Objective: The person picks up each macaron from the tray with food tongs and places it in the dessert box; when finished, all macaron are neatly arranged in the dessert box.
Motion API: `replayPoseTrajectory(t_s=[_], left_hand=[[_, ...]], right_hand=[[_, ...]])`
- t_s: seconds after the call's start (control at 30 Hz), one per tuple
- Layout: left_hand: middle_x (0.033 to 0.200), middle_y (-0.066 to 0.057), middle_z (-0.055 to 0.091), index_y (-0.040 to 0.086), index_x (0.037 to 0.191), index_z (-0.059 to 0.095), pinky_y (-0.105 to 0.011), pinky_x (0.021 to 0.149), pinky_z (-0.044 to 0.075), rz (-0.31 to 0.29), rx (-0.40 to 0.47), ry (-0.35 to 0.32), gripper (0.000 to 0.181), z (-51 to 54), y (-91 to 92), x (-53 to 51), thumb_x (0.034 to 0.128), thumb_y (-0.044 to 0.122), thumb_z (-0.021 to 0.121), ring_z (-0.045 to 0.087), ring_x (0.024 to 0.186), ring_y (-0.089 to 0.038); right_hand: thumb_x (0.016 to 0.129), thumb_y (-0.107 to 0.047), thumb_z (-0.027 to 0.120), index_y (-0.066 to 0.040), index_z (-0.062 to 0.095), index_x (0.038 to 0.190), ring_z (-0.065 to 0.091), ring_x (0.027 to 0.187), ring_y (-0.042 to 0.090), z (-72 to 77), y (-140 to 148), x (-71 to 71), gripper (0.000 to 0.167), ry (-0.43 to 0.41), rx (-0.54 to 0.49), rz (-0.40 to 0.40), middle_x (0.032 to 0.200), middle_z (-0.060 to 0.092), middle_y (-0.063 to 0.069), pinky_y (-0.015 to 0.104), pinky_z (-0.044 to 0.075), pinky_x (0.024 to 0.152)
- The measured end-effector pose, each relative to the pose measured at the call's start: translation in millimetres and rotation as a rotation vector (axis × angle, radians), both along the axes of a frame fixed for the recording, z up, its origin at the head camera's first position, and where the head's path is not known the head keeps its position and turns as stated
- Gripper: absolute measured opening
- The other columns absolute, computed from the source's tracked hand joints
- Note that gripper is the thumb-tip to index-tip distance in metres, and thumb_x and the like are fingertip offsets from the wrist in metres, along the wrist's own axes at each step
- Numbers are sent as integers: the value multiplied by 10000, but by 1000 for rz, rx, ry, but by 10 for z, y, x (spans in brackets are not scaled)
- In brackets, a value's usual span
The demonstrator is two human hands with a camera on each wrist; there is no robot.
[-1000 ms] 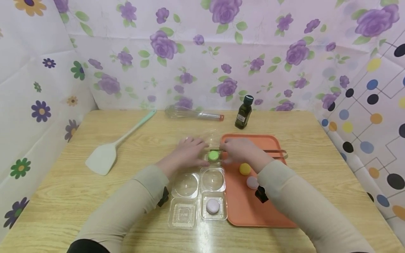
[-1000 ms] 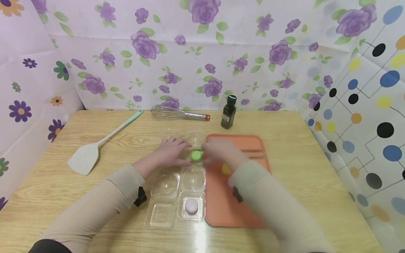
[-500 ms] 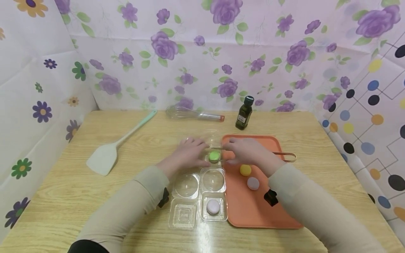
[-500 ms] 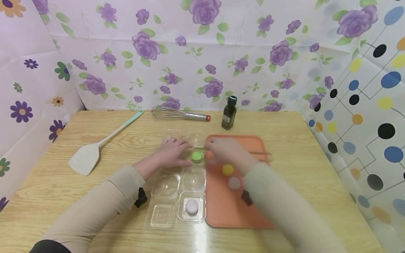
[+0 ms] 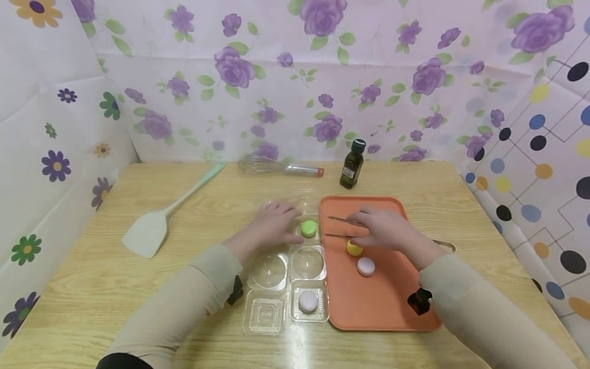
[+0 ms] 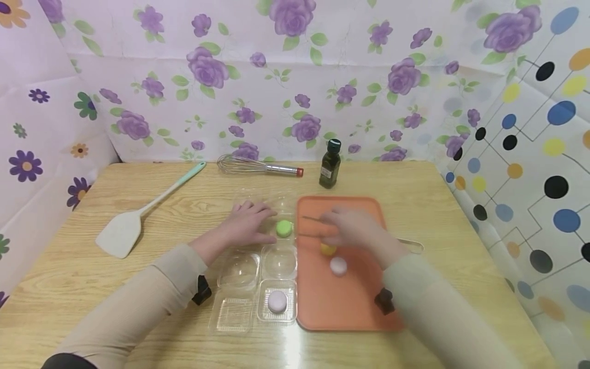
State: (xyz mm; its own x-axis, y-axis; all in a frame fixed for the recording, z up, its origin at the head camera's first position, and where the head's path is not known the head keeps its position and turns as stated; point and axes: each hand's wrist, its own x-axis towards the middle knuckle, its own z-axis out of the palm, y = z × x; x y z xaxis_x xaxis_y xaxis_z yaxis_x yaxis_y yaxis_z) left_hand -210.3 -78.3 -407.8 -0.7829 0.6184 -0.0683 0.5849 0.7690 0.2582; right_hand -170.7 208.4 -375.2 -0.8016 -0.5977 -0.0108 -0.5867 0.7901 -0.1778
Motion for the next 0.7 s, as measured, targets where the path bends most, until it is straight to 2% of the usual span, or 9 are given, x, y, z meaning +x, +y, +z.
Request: replayPoseTrajectory(t_s=[0.13,0.3,0.47,0.6,0.7], left_hand=[[1472,-48,350,149,1401,425,-503,1088,154,3,-3,4,763,6,-5,3,794,560,636,282,1325,-303],[1475,-58,342,153,1418,400,-507,1093,141,-1,-6,7,762,9,-12,15,808,552,621,276,1330,-311],[1485,-77,321,148,1437,367,-527,1090,142,-7,4,10,759,16,-27,25,830,541,600,259,1342,-333],[1481,-86,330,137,1436,366,-543,1082,159,-15,13,22,757,13,-44,19,841,554,579,264,1342,-336],[1477,-92,336,137,1438,362,-554,1074,174,-14,2,36,777,18,-76,17,836,582,568,266,1340,-344]], right_hand=[[808,-365,709,-136,630,1179,584,804,172,-69,84,24,443,-4,-29,-3,1055,597,28,341,484,650],[805,-384,707,-147,630,1184,595,849,186,-130,160,67,454,0,-36,-9,1056,593,19,366,496,681],[804,-363,707,-154,628,1190,598,915,200,-152,213,120,446,8,-26,-16,1090,594,13,384,504,709],[797,-323,720,-136,629,1181,596,899,213,-157,259,157,437,7,-42,-24,1077,599,31,393,499,700],[795,-354,724,-139,631,1178,595,891,208,-178,291,170,450,9,-46,-35,1069,601,31,394,498,700]])
